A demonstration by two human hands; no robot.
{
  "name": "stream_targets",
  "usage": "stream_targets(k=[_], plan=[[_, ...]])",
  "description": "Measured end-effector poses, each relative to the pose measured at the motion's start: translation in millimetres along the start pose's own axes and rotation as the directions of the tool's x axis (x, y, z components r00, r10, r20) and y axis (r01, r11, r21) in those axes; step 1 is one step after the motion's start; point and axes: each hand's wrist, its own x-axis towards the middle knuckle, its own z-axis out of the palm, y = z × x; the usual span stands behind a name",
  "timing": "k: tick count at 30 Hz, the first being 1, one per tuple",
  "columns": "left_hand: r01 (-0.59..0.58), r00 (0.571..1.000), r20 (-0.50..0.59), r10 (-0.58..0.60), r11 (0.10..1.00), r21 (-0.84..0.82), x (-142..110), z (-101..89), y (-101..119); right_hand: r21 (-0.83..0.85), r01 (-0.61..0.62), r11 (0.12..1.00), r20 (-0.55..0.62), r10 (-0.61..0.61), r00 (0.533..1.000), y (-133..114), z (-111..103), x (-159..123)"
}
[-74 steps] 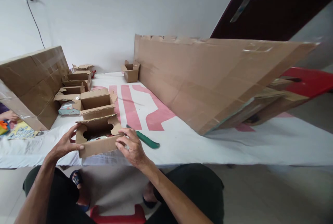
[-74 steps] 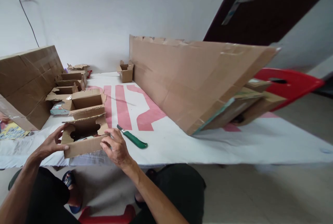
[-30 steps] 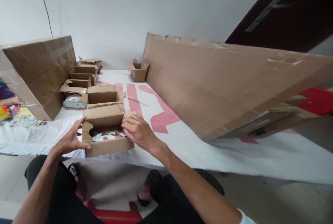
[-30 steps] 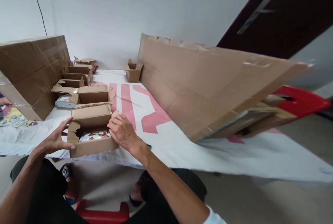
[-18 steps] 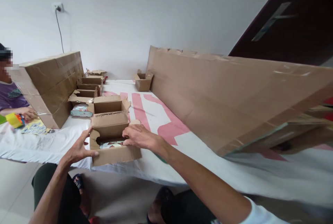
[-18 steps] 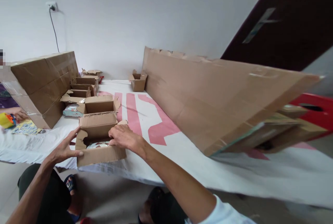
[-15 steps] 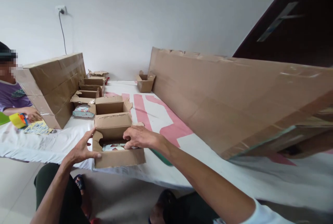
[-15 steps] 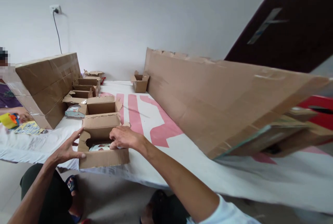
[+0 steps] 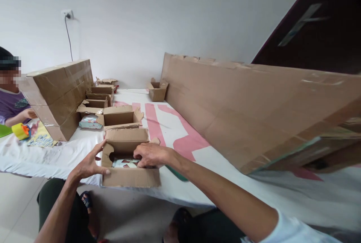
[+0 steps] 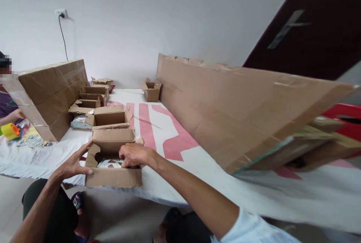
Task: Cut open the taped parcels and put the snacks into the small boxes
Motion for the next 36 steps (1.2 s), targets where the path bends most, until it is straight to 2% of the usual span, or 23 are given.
stream_targets(k=[6, 13, 20, 27, 32, 36], plan=[[-0.020, 1.000, -0.019, 0.021, 0.997, 0.069, -5.7, 1.6, 4.3, 0.105, 0.060, 0.993, 0.067, -0.067, 0.996, 11.3, -3.6, 3.0], [-0.021, 0.999, -0.029, 0.025, 0.993, 0.112, -3.2, 0.7, 9.6, 0.009, 0.100, 0.995, 0.112, -0.100, 0.989, 10.6, -3.9, 13.3], [-0.027, 0.999, -0.026, 0.031, 0.992, 0.127, -5.6, 0.7, 5.8, 0.011, 0.075, 0.997, 0.102, -0.076, 0.992, 7.0, -3.7, 3.4], [-0.001, 1.000, -0.029, 0.004, 0.995, 0.098, 1.0, -1.4, 6.5, -0.073, 0.113, 0.991, -0.014, -0.115, 0.993, 1.5, -2.7, -9.4], [0.038, 0.998, -0.049, -0.034, 0.995, 0.090, 3.7, -2.6, 1.0, -0.154, 0.090, 0.984, -0.132, -0.110, 0.985, 7.1, 9.0, -10.4], [0.015, 0.998, -0.055, -0.009, 0.995, 0.103, 5.7, -2.8, -0.2, -0.184, 0.058, 0.981, -0.217, -0.098, 0.971, 14.3, 18.7, -9.6]])
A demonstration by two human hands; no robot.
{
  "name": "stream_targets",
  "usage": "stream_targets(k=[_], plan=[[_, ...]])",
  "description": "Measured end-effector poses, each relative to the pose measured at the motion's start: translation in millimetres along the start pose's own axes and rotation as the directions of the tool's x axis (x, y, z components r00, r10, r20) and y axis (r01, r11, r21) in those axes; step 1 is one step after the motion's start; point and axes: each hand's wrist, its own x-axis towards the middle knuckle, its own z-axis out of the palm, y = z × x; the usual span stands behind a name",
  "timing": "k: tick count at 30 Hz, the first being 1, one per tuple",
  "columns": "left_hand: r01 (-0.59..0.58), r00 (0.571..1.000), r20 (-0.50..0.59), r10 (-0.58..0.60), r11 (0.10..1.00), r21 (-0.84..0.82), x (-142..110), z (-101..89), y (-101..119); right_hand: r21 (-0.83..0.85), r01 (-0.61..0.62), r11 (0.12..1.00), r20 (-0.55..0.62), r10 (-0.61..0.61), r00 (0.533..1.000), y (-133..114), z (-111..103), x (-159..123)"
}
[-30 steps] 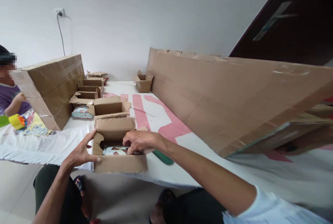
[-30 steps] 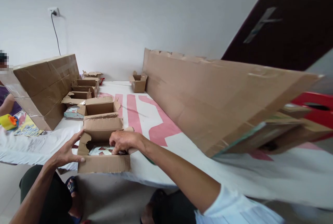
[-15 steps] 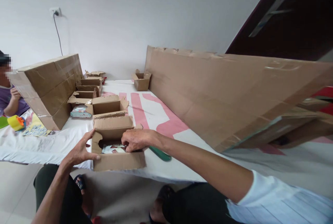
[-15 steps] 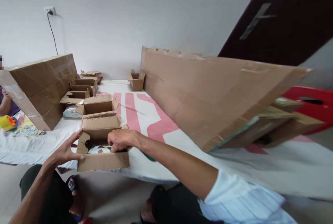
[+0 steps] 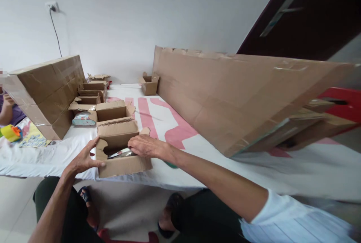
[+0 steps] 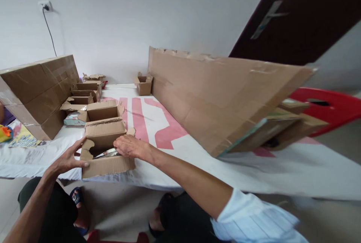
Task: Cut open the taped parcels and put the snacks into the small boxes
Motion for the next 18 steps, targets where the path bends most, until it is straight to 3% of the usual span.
stream_targets(k=[6, 12, 18], plan=[[-0.033, 0.999, 0.020, 0.033, 0.999, -0.002, 0.1, -1.7, 5.6, -0.054, -0.008, 0.998, -0.052, 0.005, 0.999, 1.4, 3.0, 1.6], [0.008, 0.999, 0.032, -0.009, 1.000, 0.014, -0.6, -1.4, 9.8, -0.069, 0.018, 0.997, 0.008, -0.017, 1.000, 4.2, -0.3, 11.0], [-0.026, 0.999, 0.040, 0.024, 0.998, 0.054, -0.8, -5.9, 15.6, -0.044, 0.007, 0.999, 0.065, -0.004, 0.998, 6.9, -2.2, 13.2]])
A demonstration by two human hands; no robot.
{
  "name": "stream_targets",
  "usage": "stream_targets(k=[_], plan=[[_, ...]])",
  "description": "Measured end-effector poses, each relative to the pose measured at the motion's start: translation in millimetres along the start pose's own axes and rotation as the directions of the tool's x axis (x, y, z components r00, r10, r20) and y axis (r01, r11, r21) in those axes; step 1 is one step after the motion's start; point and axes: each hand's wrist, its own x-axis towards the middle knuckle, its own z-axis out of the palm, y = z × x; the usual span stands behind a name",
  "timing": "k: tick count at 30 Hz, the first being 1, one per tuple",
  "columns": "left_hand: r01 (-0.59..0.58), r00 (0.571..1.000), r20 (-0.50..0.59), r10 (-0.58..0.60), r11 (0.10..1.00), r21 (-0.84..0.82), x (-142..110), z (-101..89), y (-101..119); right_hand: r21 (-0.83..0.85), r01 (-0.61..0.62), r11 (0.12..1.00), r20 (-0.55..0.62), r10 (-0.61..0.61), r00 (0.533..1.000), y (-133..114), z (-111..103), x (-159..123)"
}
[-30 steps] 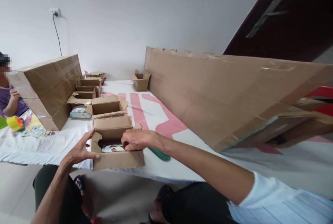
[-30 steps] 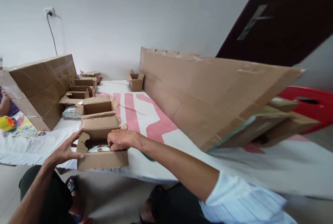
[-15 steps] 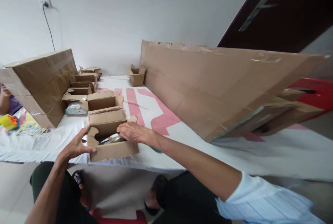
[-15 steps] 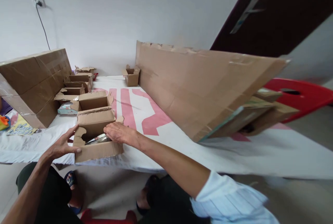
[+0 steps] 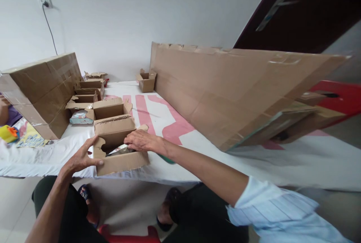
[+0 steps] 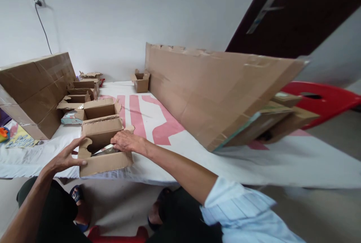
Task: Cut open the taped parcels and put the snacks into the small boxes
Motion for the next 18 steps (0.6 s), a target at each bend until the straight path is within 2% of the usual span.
stream_targets(k=[4, 6, 9, 11, 13, 18], plan=[[-0.063, 0.997, 0.049, 0.058, 0.992, 0.107, 5.7, -0.9, 16.9, 0.005, -0.003, 1.000, -0.031, 0.003, 1.000, 3.5, 8.5, -0.9], [-0.014, 0.999, 0.041, 0.005, 0.974, 0.227, 10.1, 3.5, 27.8, 0.039, 0.007, 0.999, -0.063, -0.005, 0.998, 6.3, 13.5, 0.1], [0.085, 0.995, 0.006, -0.097, 0.899, 0.430, 14.0, 12.7, 41.4, 0.098, 0.036, 0.995, -0.107, -0.026, 0.994, 10.5, 19.4, 2.6], [0.097, 0.994, -0.005, -0.107, 0.875, 0.474, 13.4, 17.1, 45.9, 0.143, 0.063, 0.988, -0.147, -0.042, 0.988, 13.1, 22.2, 3.5], [0.072, 0.997, -0.008, -0.076, 0.905, 0.418, 11.2, 18.5, 46.3, 0.184, 0.088, 0.979, -0.190, -0.053, 0.980, 15.8, 24.4, 3.4], [-0.051, 0.998, -0.037, 0.057, 0.986, 0.157, 7.7, 16.5, 37.7, 0.347, 0.159, 0.924, -0.287, -0.057, 0.956, 24.4, 26.9, 2.6]])
